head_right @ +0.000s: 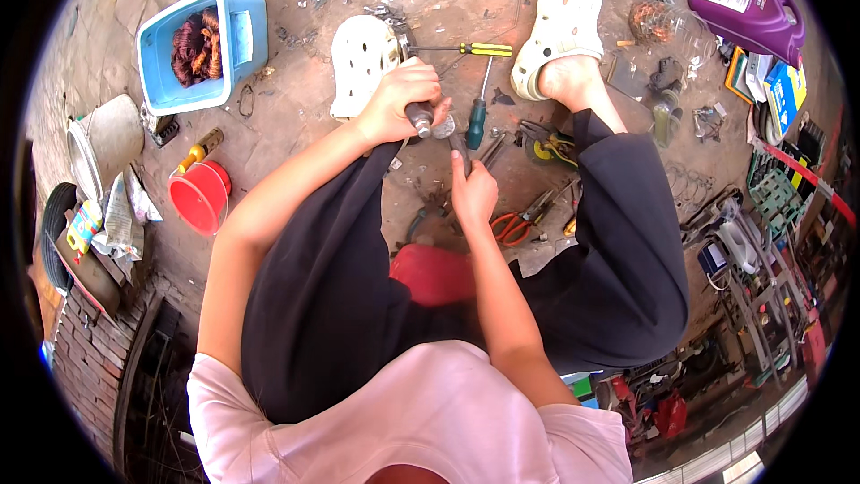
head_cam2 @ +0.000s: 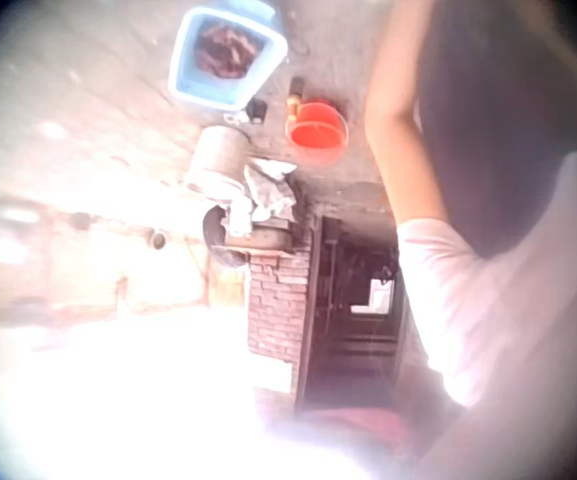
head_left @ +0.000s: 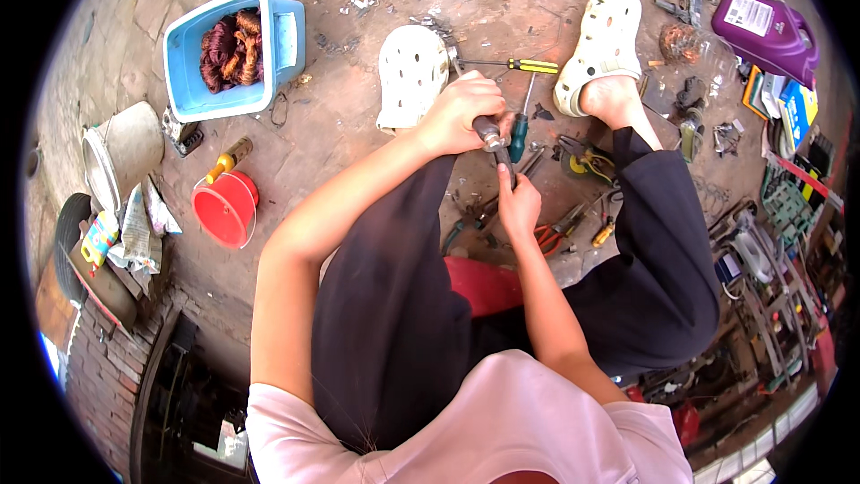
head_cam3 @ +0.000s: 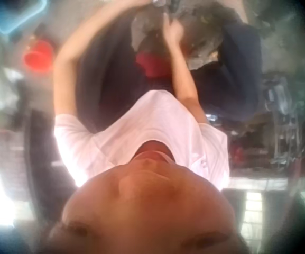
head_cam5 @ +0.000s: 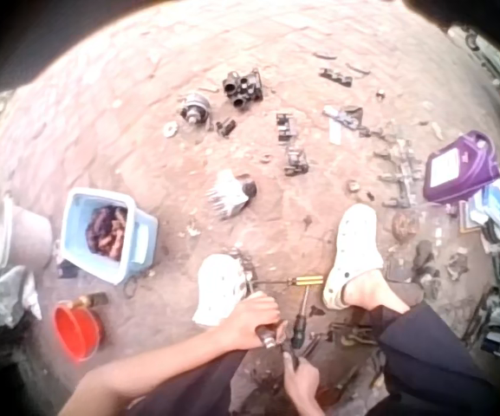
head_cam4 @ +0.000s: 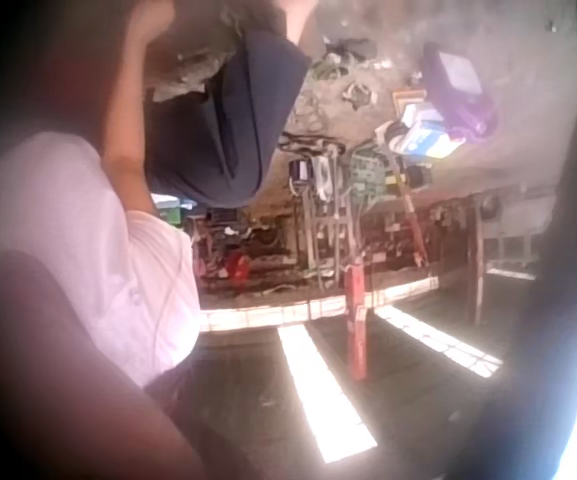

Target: The person sits on the ground and uses a hammer and screwdriver to repeatedly strike and pry a cylindrical metal part. They switch between hammering and prying motions, occasionally rotating the object to access different sides.

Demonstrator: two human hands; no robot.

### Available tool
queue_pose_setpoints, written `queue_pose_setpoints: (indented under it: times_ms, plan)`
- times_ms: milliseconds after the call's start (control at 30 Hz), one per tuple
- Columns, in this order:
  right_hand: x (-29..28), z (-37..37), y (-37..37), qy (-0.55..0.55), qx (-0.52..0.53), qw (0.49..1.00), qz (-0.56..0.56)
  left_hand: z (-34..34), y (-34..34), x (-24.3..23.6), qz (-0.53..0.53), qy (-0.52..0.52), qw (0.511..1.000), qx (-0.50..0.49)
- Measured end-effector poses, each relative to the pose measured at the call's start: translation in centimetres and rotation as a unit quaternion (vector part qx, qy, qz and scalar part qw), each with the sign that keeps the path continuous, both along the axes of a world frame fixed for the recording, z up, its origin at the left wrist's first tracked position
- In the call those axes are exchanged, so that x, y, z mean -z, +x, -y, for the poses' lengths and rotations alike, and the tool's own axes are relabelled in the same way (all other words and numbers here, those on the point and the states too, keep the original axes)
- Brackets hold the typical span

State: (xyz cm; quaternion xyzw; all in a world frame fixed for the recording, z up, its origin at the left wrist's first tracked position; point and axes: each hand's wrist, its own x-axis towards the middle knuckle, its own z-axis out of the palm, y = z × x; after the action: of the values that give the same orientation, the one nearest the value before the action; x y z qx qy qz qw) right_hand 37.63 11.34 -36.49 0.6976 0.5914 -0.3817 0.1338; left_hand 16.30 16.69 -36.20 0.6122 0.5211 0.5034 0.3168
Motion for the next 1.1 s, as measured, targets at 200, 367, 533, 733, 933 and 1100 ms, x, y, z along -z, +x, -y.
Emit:
queue_pose_setpoints:
  times_ms: [200, 367, 533, 733, 933, 1100]
  plan:
    - [1.0, 0.2, 0.3, 0.004, -0.004, 1.0, -0.005, 0.1, 0.0, 0.0, 0.003, -0.007, 1.0, 0.012]
    - [1.3, 0.4, 0.5, 0.007, -0.008, 1.0, -0.007, 0.3, -0.2, 0.1, -0.015, -0.023, 0.999, 0.025]
    - [0.9, 0.1, 0.3, -0.021, 0.006, 1.0, -0.011, -0.1, -0.4, 0.1, -0.006, -0.021, 0.999, 0.035]
    - [0.2, -0.2, -0.1, -0.025, -0.025, 0.999, 0.009, -0.5, -0.1, 0.0, 0.002, -0.02, 1.0, 0.005]
    - [0.0, -3.6, -2.8, 0.24, -0.173, 0.951, -0.091, 0.1, -0.2, -0.6, -0.002, 0.013, 0.999, 0.043]
    - [0.5, -9.6, -6.7, 0.244, -0.211, 0.909, -0.263, 1.1, -0.4, -3.5, 0.012, 0.052, 0.994, 0.092]
